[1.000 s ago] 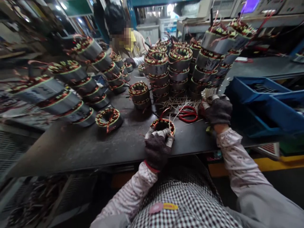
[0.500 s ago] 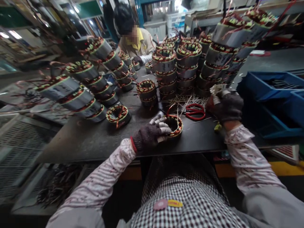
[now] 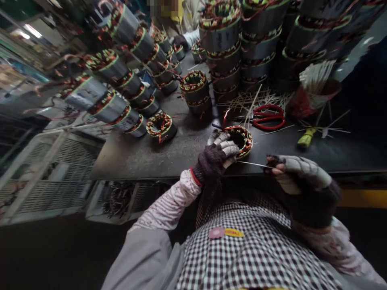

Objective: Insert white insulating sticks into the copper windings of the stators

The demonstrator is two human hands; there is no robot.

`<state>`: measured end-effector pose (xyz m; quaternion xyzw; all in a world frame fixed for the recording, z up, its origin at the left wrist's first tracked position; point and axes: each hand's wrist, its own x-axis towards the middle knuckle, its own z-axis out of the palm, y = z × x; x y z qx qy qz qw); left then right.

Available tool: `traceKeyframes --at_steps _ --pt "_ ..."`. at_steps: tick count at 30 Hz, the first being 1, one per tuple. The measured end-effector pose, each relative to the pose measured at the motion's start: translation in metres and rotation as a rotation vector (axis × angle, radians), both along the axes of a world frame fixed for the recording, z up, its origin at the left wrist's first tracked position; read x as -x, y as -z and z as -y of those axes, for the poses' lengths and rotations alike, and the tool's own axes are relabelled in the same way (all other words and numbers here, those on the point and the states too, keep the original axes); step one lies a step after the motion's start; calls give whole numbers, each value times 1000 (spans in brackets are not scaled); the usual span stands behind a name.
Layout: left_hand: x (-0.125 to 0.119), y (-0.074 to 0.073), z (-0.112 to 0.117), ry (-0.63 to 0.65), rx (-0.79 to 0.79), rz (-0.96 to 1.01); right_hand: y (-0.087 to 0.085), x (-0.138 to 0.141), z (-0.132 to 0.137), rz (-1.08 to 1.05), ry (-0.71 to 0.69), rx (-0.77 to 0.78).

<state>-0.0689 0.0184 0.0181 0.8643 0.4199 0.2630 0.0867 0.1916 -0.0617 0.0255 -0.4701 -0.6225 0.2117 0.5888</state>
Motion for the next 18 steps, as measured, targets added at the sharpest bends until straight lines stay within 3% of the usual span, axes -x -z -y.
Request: traceKeyframes --at_steps 3,7,11,18 --pt "-9 17 9 -68 -85 92 5 -3 13 -54 -95 -91" --pt "-23 27 18 -197 -193 176 26 -7 28 68 -132 -160" --pt "-20 22 21 -242 -116 163 41 -10 31 216 -124 -227" --pt "-20 13 18 -279 -167 154 31 2 3 407 -103 -367"
